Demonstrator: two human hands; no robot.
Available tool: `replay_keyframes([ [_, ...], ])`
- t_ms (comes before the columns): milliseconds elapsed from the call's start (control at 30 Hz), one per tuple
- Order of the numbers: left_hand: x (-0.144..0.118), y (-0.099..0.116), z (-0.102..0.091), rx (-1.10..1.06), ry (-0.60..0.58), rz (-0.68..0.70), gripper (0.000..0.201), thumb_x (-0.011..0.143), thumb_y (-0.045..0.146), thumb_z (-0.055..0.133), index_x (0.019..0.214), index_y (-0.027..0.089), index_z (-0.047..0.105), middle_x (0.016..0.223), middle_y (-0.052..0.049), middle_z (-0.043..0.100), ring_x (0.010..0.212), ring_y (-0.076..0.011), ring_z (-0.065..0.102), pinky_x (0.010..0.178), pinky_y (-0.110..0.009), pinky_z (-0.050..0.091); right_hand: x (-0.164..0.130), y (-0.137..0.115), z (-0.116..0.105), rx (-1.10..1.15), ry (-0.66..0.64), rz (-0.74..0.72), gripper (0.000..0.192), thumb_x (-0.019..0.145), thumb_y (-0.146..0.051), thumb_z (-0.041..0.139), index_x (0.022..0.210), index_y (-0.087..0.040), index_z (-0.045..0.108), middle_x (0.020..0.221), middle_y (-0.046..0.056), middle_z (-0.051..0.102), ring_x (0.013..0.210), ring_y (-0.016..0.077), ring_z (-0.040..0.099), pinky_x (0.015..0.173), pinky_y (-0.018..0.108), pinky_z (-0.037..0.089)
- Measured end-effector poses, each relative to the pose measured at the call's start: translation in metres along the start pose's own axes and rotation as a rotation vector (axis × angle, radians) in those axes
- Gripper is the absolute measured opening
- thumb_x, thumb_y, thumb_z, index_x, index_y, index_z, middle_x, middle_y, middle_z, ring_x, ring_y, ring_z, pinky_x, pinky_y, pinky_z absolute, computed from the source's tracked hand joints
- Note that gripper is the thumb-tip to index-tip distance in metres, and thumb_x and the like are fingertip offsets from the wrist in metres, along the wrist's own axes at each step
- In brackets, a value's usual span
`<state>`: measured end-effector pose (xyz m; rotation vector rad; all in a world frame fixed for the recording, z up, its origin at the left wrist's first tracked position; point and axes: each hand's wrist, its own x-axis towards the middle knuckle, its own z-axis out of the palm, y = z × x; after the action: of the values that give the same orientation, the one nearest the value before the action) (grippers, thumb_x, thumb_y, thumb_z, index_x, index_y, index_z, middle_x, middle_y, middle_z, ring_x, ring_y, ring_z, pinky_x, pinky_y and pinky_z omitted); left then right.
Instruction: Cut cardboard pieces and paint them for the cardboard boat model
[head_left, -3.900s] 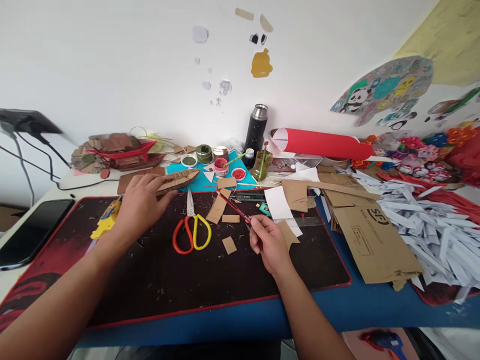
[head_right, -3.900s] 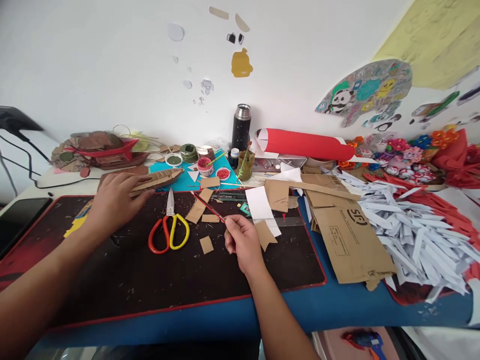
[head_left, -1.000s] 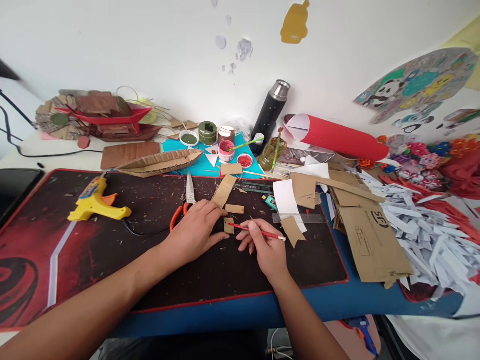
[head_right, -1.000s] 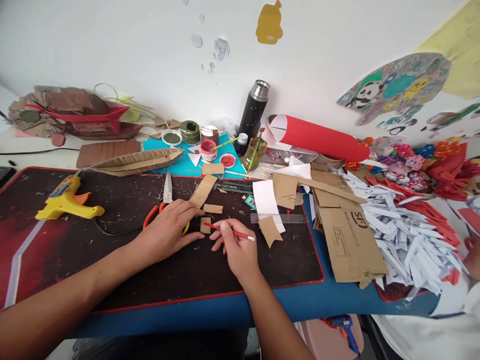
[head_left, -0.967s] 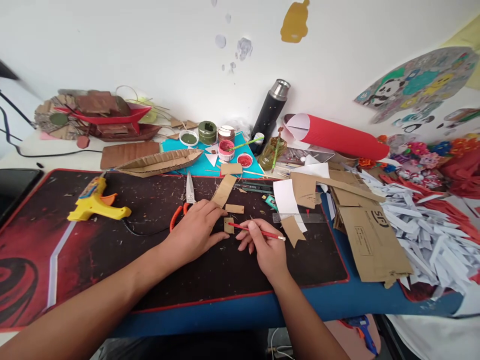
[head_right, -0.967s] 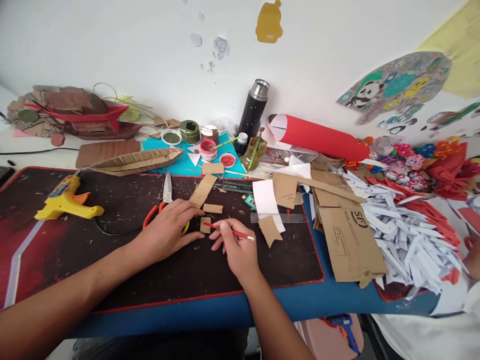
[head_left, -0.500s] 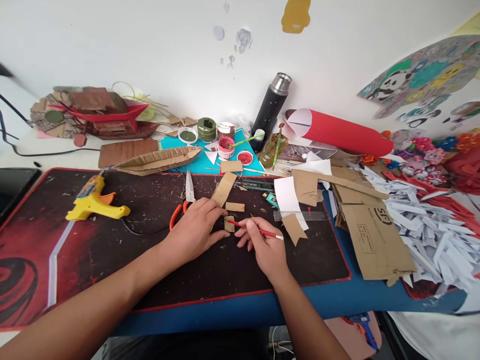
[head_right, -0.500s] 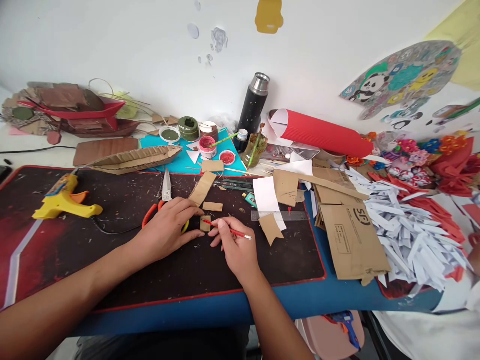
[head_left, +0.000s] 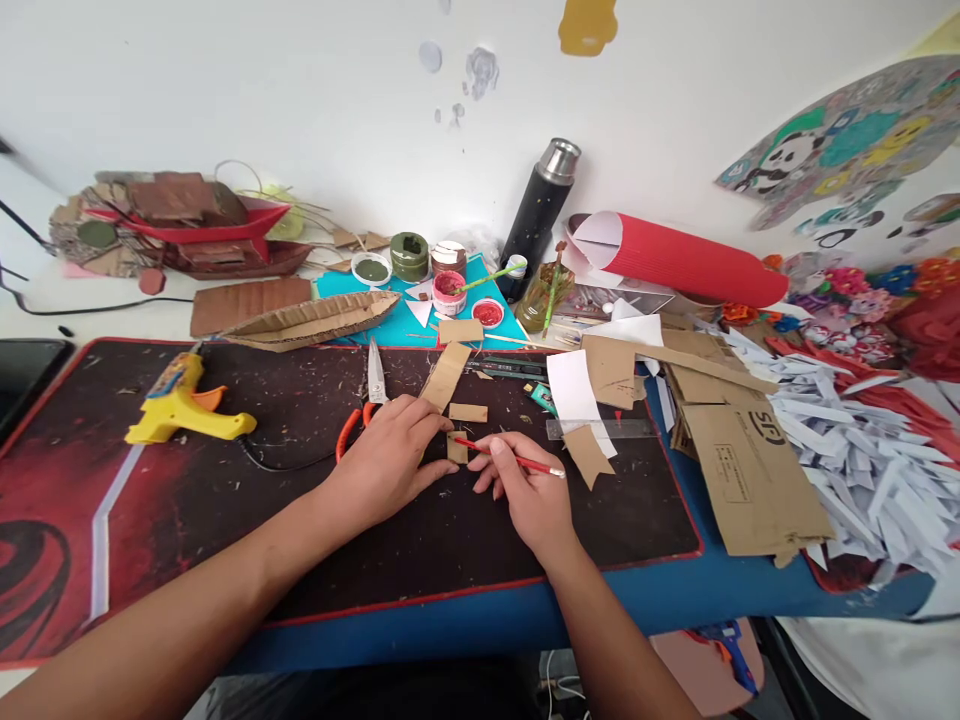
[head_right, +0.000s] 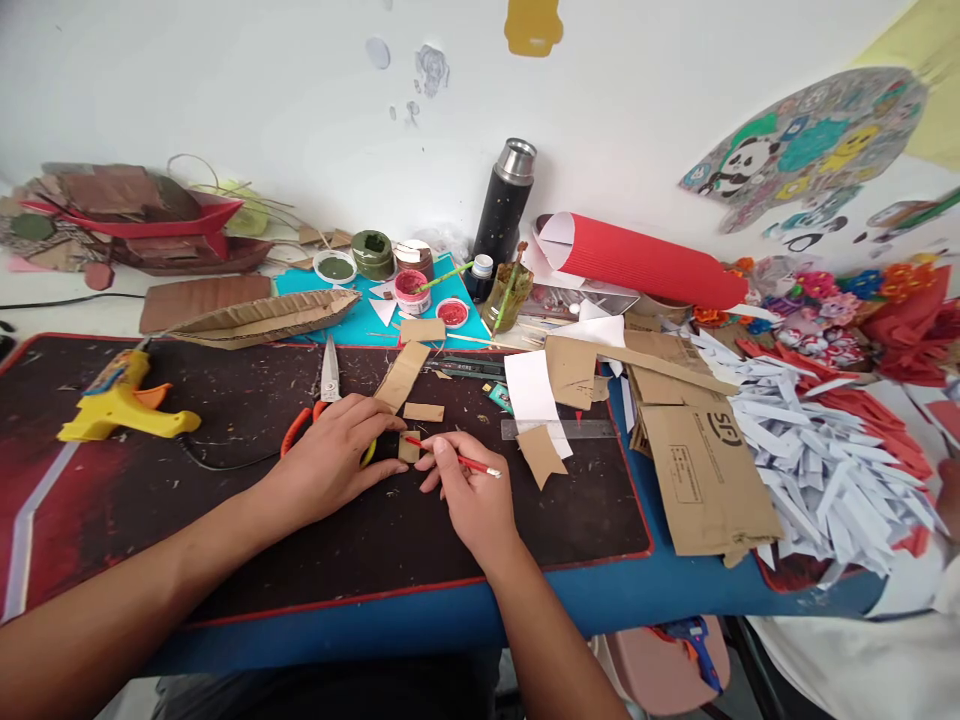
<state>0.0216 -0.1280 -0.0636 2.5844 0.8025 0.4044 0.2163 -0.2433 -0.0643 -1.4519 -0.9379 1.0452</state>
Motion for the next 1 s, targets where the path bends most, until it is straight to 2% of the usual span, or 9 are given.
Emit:
replay_keyframes([
  [233,-0.0002,-0.0009,0.0008,-0.010,0.016,0.000,0.036,0.094,0.034,0.086,0.123,0.018,0.073,0.122,-0.011,0.074,0.112,-0.0332,0.065,0.099,-0.051,0.057,-0.0001,0.0001,-0.0002,0.039,0.047,-0.011,0.043,0.108,-0.060,0.066,0.103,-0.021,0.082,0.082,0.007,0.083,0.058,0.0164,0.076,0.049,0.023,0.052],
  [500,0.0001,-0.0003,-0.0006,-0.010,0.007,0.001,0.030,0.095,0.030,0.083,0.120,0.018,0.072,0.121,-0.011,0.074,0.111,-0.0329,0.065,0.100,-0.051,0.057,-0.0009,-0.0021,-0.0001,-0.034,-0.019,-0.039,0.043,0.109,-0.059,0.064,0.103,-0.020,0.082,0.082,0.007,0.083,0.059,0.0172,0.075,0.051,0.025,0.052],
  [1000,0.0001,-0.0022,0.0018,-0.004,0.010,0.014,0.034,0.094,0.034,0.085,0.121,0.018,0.073,0.120,-0.011,0.075,0.110,-0.0330,0.065,0.097,-0.049,0.056,-0.0005,-0.0024,-0.0001,-0.041,-0.011,-0.022,0.040,0.110,-0.055,0.063,0.103,-0.020,0.081,0.084,0.007,0.082,0.060,0.0171,0.076,0.052,0.025,0.053],
])
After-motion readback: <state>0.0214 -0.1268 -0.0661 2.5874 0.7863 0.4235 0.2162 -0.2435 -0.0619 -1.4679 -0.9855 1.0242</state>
